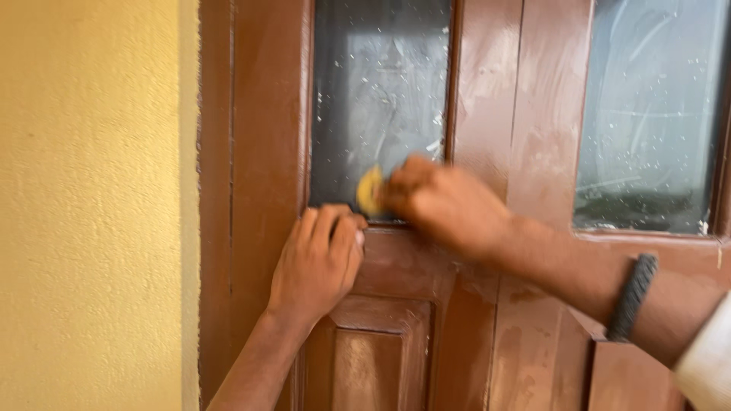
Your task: The person uses a yellow sponge to wipe the surface of a brown wooden door with glass panels. They scrub the wooden panels and the frames around the glass, moving the sponge in circular and back-and-forth motions to clean the surface.
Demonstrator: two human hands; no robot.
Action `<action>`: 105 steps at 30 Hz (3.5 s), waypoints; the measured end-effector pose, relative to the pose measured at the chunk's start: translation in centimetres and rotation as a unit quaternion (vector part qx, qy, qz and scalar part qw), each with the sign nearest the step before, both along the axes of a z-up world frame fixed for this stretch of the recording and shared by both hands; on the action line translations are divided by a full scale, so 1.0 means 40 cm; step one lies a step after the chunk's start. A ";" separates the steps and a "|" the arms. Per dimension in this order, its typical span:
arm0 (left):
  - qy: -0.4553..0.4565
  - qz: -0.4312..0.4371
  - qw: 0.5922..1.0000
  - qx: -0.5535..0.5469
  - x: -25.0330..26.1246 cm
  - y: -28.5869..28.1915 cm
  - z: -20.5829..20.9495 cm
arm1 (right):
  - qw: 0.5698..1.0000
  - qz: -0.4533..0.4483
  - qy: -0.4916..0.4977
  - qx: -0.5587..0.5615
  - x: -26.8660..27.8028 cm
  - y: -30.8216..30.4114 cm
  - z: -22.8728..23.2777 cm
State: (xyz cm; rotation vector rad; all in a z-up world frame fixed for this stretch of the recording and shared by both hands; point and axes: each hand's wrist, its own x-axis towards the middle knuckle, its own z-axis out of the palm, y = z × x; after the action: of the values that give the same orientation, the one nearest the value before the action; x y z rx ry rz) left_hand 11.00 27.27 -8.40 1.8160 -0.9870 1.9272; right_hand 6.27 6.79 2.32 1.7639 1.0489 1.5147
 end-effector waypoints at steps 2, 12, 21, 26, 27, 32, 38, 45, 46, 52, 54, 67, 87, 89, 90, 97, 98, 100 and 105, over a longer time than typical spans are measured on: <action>-0.073 0.020 0.996 0.042 -0.005 0.030 -0.022 | 0.994 0.050 -0.009 -0.101 0.002 -0.001 -0.020; -0.065 0.071 0.992 -0.085 0.021 0.034 -0.041 | 0.992 0.068 -0.103 0.002 0.046 0.054 0.178; -0.094 0.079 0.990 -0.070 0.029 0.042 -0.046 | 0.986 0.050 -0.149 -0.059 0.064 0.093 0.243; -0.097 0.086 0.989 -0.075 0.025 0.041 -0.044 | 0.992 0.039 -0.096 0.074 0.057 0.153 0.283; -0.097 0.085 0.989 -0.074 0.024 0.040 -0.046 | 0.997 0.043 -0.053 0.047 0.068 0.170 0.231; -0.087 0.095 0.990 -0.060 0.028 0.045 -0.051 | 0.989 0.076 0.081 -0.102 0.058 0.164 0.086; -0.093 0.108 0.987 -0.068 0.041 0.042 -0.058 | 0.996 0.005 -0.090 -0.004 0.035 0.131 0.287; -0.105 0.126 0.984 -0.071 0.035 0.041 -0.056 | 0.984 0.089 0.138 -0.069 0.023 0.177 0.063; -0.091 0.139 0.984 -0.061 0.038 0.043 -0.053 | 0.981 0.060 0.168 -0.080 0.003 0.170 0.049; -0.116 0.120 0.983 -0.073 0.037 0.041 -0.053 | 0.849 -0.484 0.183 -0.107 -0.086 0.097 0.104; -0.114 0.116 0.984 -0.078 0.038 0.037 -0.057 | 0.868 -0.443 0.213 -0.065 -0.107 0.028 0.110; -0.119 0.122 0.982 -0.077 0.025 0.042 -0.047 | 0.979 -0.092 -0.052 -0.174 -0.016 0.033 0.087; -0.064 0.176 0.978 0.086 0.042 0.036 -0.038 | 0.981 -0.106 -0.144 0.074 -0.188 -0.303 0.014; -0.040 0.163 0.984 0.061 0.025 0.018 -0.027 | 0.987 -0.072 -0.120 0.083 -0.167 -0.312 -0.042; -0.030 0.172 0.984 0.041 0.017 0.000 -0.019 | 0.994 -0.045 -0.082 0.054 -0.160 -0.320 -0.085; 0.076 0.048 0.994 -0.069 -0.015 -0.230 0.055 | 0.988 -0.131 -0.078 0.015 -0.189 -0.499 -0.088; 0.085 0.023 0.994 -0.066 -0.020 -0.274 0.062 | 0.979 -0.168 -0.095 0.071 -0.196 -0.525 -0.085; 0.034 0.018 0.993 -0.110 -0.027 -0.340 0.072 | 0.975 -0.160 -0.086 0.129 -0.194 -0.561 -0.098; -0.017 0.075 0.982 -0.171 -0.030 -0.381 0.065 | 0.988 -0.067 0.039 0.137 -0.207 -0.640 -0.204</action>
State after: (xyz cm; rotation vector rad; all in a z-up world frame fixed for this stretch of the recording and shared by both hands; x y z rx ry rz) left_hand 9.81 12.03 -5.82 1.7017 -0.4971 2.0697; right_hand -2.00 -18.81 -5.83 2.0517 0.7680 1.5751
